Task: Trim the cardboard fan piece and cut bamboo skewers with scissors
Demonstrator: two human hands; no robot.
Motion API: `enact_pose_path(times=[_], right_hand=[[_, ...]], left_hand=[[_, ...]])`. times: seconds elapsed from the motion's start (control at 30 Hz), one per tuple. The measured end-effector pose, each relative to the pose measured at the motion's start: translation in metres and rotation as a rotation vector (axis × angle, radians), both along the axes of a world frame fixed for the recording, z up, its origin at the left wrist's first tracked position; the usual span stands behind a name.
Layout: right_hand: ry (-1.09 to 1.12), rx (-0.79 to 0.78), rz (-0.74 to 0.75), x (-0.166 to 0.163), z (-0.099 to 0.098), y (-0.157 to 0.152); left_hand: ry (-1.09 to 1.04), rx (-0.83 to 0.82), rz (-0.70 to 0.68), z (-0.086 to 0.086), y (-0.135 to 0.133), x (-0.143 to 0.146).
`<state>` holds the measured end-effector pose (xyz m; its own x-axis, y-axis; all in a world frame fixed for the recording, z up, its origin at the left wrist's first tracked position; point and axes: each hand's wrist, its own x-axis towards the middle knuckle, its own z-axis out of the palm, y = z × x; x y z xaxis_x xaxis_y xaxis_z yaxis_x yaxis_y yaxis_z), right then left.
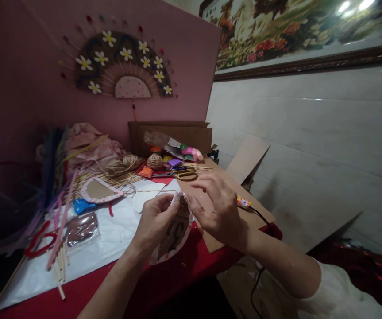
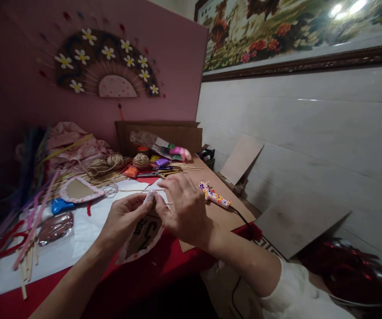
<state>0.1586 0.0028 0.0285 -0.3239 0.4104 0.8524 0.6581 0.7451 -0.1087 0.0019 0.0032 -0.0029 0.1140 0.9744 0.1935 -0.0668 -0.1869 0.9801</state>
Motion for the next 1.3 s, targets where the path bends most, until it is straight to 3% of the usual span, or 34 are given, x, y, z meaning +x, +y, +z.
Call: enact_pose_path(times=[0.13,0.37,0.83,1.07,1.2,1.3], right_hand=[[-0.087,-0.075,-0.072,-0.002,-0.004,0.008],[-0.215,-0.070,-0.136,-0.005,-0.014,0.014],[-0.383,0.064,-0.138,-0.009,-0.018,0.014],[-0.536,0.225,-0.127,-0.010,-0.025,0.009],[-0.487,0.251,-0.052,-0.004,-0.020,0.003],[-0.217,0.156,0.049,0.004,-0.009,0.002]], left_hand=[[0.009,-0.002,-0.023,-0.003,-0.001,0.000],[0.044,0.003,-0.032,-0.002,-0.002,0.002],[0.110,0.033,-0.019,-0.003,-0.001,0.001],[0.097,0.059,0.017,-0.001,-0.001,0.001],[0.040,0.018,-0.009,0.000,-0.001,0.001],[-0.047,-0.019,-0.062,0.001,-0.002,0.000]])
